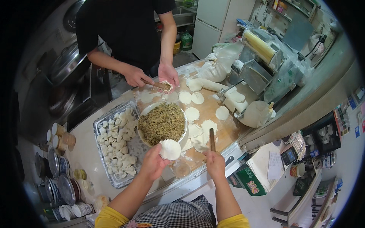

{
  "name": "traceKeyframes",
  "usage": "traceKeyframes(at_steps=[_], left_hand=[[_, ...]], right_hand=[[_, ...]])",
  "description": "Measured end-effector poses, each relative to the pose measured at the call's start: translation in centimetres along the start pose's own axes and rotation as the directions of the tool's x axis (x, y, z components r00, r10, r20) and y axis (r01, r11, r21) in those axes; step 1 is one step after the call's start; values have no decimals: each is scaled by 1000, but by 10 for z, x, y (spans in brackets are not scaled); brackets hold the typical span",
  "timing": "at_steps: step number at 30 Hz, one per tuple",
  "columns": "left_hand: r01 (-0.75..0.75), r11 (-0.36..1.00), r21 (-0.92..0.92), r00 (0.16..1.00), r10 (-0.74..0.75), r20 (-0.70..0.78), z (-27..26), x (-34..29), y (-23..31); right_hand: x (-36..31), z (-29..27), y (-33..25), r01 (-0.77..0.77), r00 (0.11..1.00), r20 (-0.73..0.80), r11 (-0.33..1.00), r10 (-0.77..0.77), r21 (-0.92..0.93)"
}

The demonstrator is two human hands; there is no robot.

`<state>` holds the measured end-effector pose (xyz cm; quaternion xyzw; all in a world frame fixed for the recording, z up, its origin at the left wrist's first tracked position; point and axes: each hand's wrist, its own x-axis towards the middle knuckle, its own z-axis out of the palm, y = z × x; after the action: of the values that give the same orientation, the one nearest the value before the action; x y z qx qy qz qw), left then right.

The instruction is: The person fills small dough circles with a grain-based mixture using a wooden spatula, folds and seals each dumpling by hand, and places them on a metal tray. A coworker rolls dough and operates a dough sheeter in the background.

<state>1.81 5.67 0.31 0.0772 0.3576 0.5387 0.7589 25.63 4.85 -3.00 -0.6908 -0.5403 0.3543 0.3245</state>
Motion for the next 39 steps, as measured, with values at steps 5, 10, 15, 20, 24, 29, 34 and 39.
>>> traceKeyframes(at_steps=[5, 10, 15, 20, 24, 29, 34, 39], left_hand=[[54, 986, 160, 997, -64, 54, -13, -6, -8], [71, 976, 207, 997, -71, -5, -20, -23, 3], [9, 995, 97, 1000, -11, 20, -64, -37, 21], [7, 991, 137, 993, 9, -115, -98, -37, 29], [31, 990, 140, 982, -4, -188, -109, -22, 30], [39, 994, 102, 981, -19, -193, -107, 2, 37], [17, 998, 54, 975, -5, -221, -111, 31, 38], [2, 996, 91, 970, 20, -242, -93, 46, 46]], right_hand=[[-13, 22, -56, -326, 911, 398, 779, 107, 536], [-20, 37, -77, -389, 892, 449, 596, 52, 702], [-8, 18, -51, 50, 988, 123, 954, -90, 297], [2, 7, -70, 518, 818, -122, 813, -561, -264], [-25, 27, -97, 143, 972, 188, 990, -144, 14], [-20, 63, -115, 596, 800, 236, 777, -552, -201], [-7, 86, -144, 630, 776, 278, 682, -566, -372], [0, 102, -144, 603, 797, 357, 601, -488, -525]])
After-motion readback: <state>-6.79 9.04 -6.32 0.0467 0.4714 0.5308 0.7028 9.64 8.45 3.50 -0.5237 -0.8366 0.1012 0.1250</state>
